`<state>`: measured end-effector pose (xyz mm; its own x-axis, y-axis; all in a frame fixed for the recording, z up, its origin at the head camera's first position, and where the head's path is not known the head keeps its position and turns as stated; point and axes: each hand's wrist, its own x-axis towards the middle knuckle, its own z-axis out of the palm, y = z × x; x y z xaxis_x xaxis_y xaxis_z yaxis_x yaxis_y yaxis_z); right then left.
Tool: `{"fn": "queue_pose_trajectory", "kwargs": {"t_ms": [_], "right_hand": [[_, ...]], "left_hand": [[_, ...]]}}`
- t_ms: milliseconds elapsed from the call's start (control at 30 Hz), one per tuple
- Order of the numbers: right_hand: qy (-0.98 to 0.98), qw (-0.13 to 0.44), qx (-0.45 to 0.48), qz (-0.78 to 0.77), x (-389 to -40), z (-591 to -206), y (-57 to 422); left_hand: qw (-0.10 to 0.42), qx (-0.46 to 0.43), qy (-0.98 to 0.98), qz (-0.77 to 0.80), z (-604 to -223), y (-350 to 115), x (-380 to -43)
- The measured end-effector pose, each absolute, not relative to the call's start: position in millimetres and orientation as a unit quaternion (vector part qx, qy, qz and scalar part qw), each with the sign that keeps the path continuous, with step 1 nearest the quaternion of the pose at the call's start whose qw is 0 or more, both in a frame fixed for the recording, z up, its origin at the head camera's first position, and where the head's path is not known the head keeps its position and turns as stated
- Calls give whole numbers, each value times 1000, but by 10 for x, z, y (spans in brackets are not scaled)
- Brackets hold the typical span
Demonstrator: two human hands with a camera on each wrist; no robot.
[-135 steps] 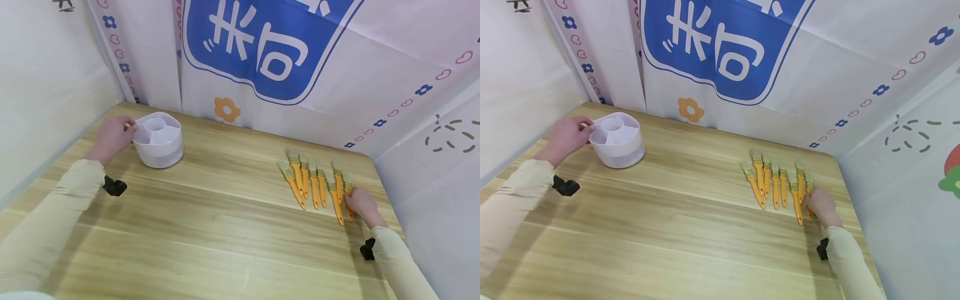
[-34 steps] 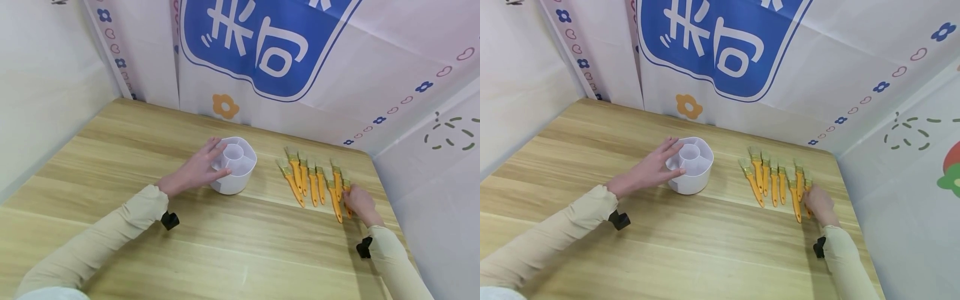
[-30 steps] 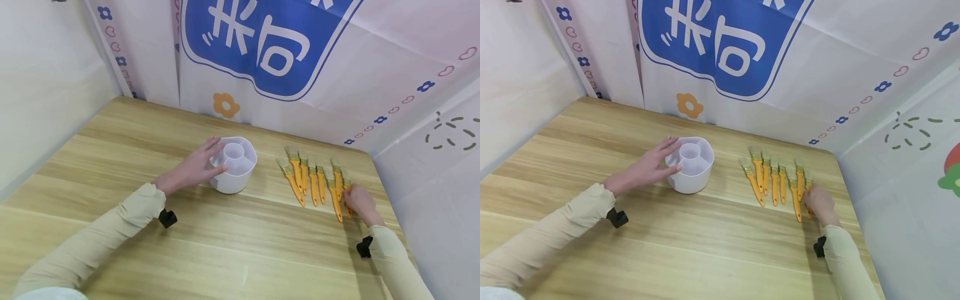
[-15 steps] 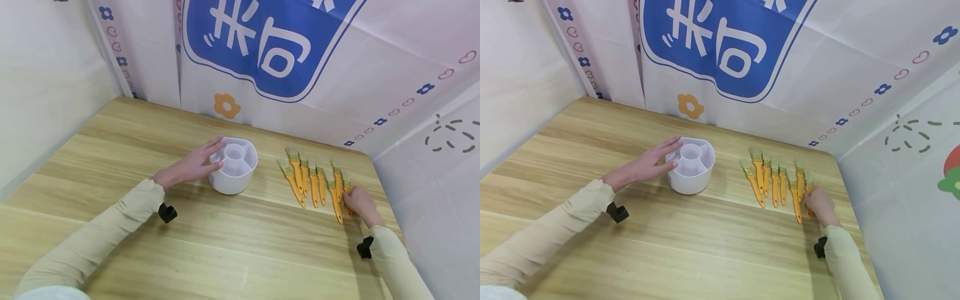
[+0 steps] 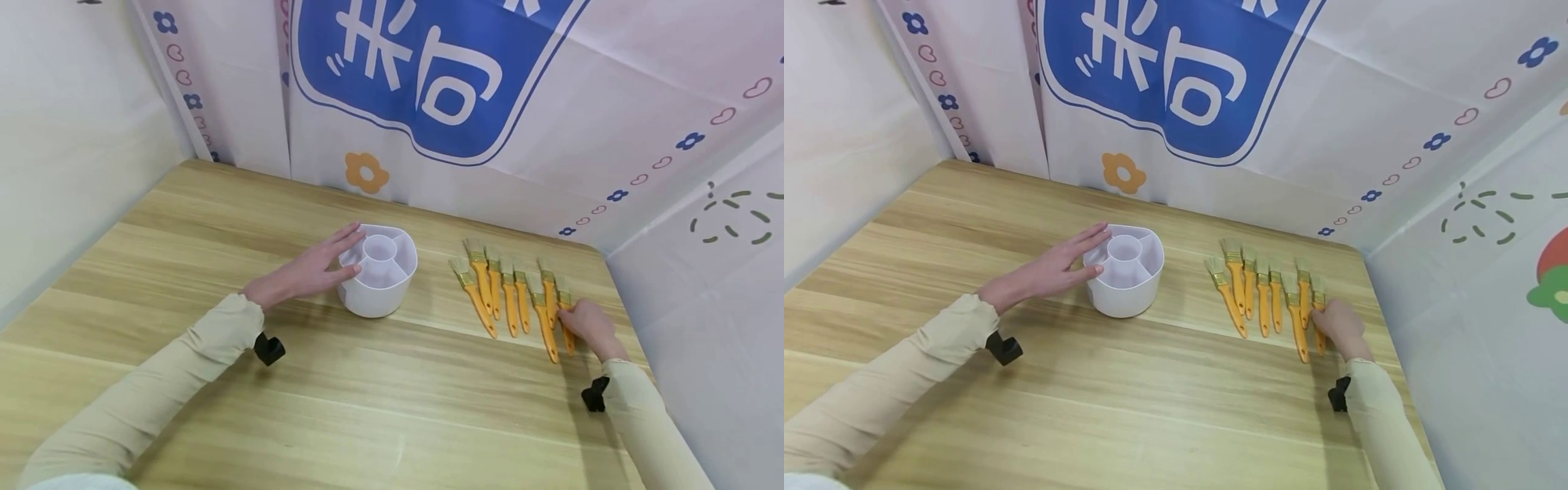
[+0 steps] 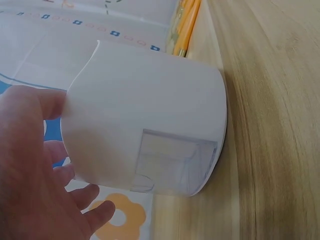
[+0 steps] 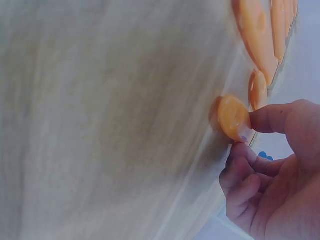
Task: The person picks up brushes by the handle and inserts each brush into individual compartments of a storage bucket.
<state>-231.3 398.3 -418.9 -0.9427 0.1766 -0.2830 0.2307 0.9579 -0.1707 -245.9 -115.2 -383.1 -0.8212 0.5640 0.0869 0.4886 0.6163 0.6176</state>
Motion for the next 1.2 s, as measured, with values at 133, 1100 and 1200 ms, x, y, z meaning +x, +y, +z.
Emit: {"fn": "queue_pose_trajectory", "kwargs": {"t_ms": [133,1100,1200], "right_hand": [[980,125,119,-103,-2326,-4188,3983],[966,19,166,-197,-2265,-4119,3964],[966,0,164,-199,-2258,-4113,3960]], "left_hand": [[57,295,896,327,-3840,-1151,-2455],[53,294,895,330,-3834,-1138,-2457],[53,293,895,331,-3843,-1133,-2458]]}}
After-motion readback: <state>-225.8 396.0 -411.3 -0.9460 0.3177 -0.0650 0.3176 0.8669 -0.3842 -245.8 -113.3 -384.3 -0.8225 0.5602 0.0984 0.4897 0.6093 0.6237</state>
